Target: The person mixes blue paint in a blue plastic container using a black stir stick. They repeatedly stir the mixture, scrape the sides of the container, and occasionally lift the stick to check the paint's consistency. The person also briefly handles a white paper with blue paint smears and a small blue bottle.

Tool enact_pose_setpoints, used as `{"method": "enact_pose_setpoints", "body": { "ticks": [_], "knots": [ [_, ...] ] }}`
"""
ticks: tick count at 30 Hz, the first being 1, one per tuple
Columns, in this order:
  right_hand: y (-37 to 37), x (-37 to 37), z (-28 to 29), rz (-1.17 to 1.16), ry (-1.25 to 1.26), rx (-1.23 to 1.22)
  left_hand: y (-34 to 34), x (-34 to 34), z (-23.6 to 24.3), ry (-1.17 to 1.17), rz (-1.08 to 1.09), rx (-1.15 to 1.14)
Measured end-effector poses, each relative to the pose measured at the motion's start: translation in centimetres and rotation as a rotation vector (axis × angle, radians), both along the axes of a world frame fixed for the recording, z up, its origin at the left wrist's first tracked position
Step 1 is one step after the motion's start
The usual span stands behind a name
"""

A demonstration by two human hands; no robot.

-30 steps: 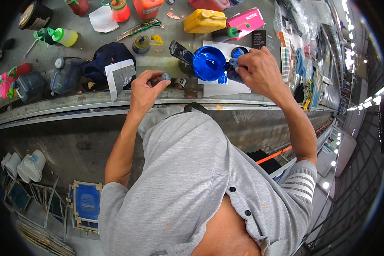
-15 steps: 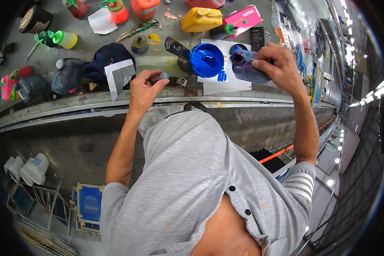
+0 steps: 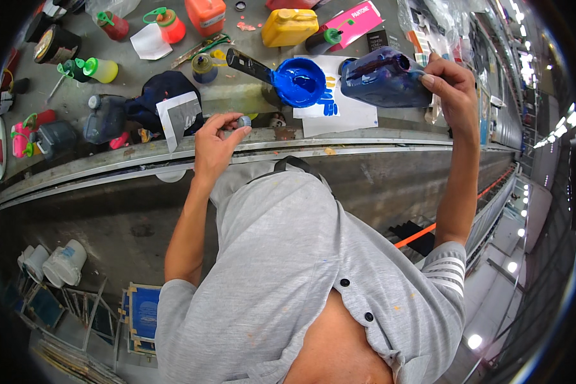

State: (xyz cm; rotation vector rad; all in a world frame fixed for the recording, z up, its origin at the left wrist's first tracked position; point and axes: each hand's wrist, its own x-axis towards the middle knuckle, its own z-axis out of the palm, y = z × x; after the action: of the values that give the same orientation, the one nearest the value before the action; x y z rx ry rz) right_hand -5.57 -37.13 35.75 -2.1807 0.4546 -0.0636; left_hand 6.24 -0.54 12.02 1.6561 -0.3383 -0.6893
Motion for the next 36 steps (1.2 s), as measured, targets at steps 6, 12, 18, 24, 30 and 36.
{"method": "enact_pose_setpoints", "body": {
  "ticks": [6,12,18,24,30,36],
  "knots": [
    [-1.9,-3.5,-3.1,-0.006,-0.181,0.209,0.0,-2.4,2.7,-0.066,-0.036,0.063],
    [-2.1,-6.9,-5.8,-0.063,-0.170,0.167,-6.2,-5.8,7.1,-0.088,-0.027,-0.168],
    [-2.8,-8.8,-10.0,-0.035,-0.218,0.074,-16.2,-8.2,9.7,-0.162,0.002,-0.139],
    [-3.8,-10.5,-11.1,0.037,-0.305,-0.114,-21.2,-10.4,10.1,-0.388,-0.071,-0.043],
    [-5.1,-10.6,-12.6,0.167,-0.384,-0.192,-23.3,-10.7,10.4,-0.850,-0.165,0.104],
    [-6.1,-9.5,-12.6,0.239,-0.534,-0.255,-24.8,-9.6,11.8,-0.940,-0.222,0.096]
  ]
}}
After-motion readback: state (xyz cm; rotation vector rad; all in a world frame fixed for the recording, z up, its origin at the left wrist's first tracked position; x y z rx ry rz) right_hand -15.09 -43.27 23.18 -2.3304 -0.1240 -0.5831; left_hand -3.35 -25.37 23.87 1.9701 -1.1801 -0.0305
